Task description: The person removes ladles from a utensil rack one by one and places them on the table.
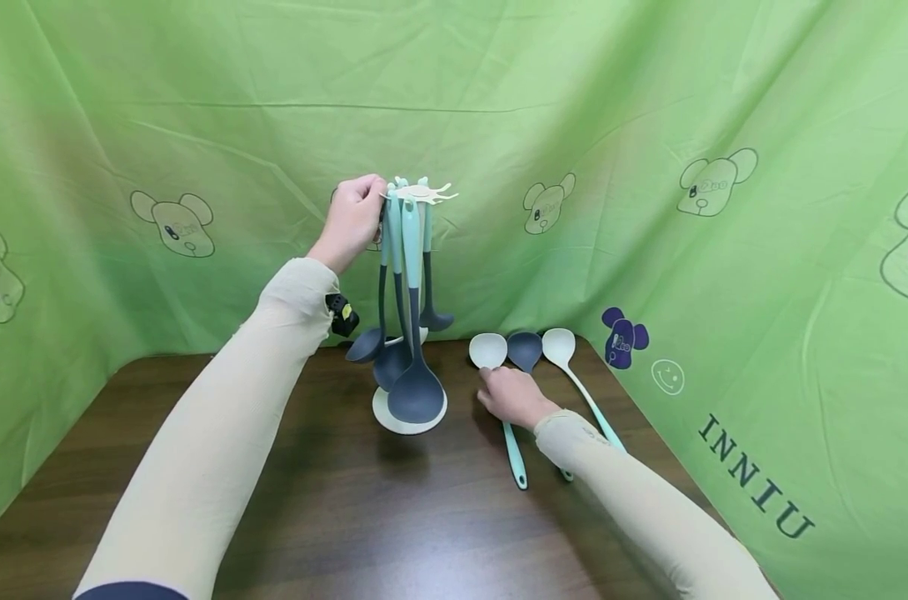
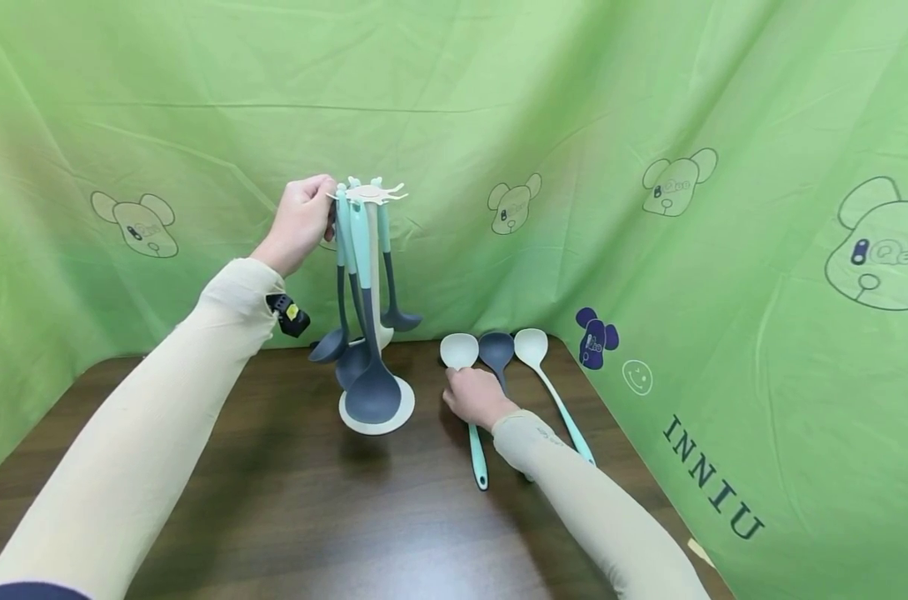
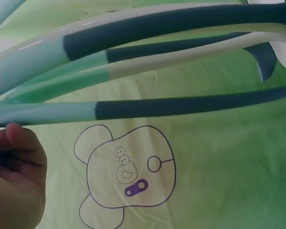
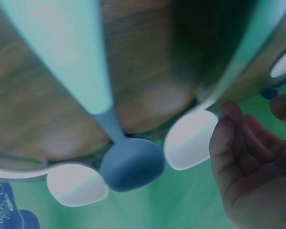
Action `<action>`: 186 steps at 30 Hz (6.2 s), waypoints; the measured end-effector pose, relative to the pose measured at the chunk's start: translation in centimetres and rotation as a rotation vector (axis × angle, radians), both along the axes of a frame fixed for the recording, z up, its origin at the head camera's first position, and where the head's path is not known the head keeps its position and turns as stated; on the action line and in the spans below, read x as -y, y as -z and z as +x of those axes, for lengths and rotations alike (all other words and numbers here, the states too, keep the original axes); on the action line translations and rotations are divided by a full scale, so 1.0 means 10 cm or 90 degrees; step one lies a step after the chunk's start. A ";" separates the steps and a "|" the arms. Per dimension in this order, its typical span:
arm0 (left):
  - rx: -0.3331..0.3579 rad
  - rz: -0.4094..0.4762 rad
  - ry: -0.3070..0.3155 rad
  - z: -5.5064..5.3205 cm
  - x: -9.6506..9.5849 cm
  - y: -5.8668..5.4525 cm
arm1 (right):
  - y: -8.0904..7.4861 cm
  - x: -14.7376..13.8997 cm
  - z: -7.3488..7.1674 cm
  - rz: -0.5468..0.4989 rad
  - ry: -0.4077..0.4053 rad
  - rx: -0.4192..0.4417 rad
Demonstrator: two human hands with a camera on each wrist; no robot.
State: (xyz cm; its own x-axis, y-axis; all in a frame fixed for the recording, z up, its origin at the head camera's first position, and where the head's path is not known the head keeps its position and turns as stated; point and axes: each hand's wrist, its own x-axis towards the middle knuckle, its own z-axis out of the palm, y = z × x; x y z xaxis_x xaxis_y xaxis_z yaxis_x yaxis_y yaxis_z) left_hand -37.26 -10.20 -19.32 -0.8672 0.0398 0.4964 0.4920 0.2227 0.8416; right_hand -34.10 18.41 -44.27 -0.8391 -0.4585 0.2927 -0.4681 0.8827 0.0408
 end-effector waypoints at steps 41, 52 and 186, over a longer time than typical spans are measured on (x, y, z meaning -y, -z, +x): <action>-0.068 -0.068 -0.173 0.15 0.10 -0.01 | -0.86 0.58 0.32 -0.223 -0.156 -0.105; -0.055 -0.065 -0.173 0.11 0.09 -0.01 | -1.00 0.89 0.39 -0.288 -0.163 -0.076; 0.018 -0.080 -0.088 0.13 0.18 -0.12 | 0.08 0.21 -0.15 0.098 -0.222 -0.059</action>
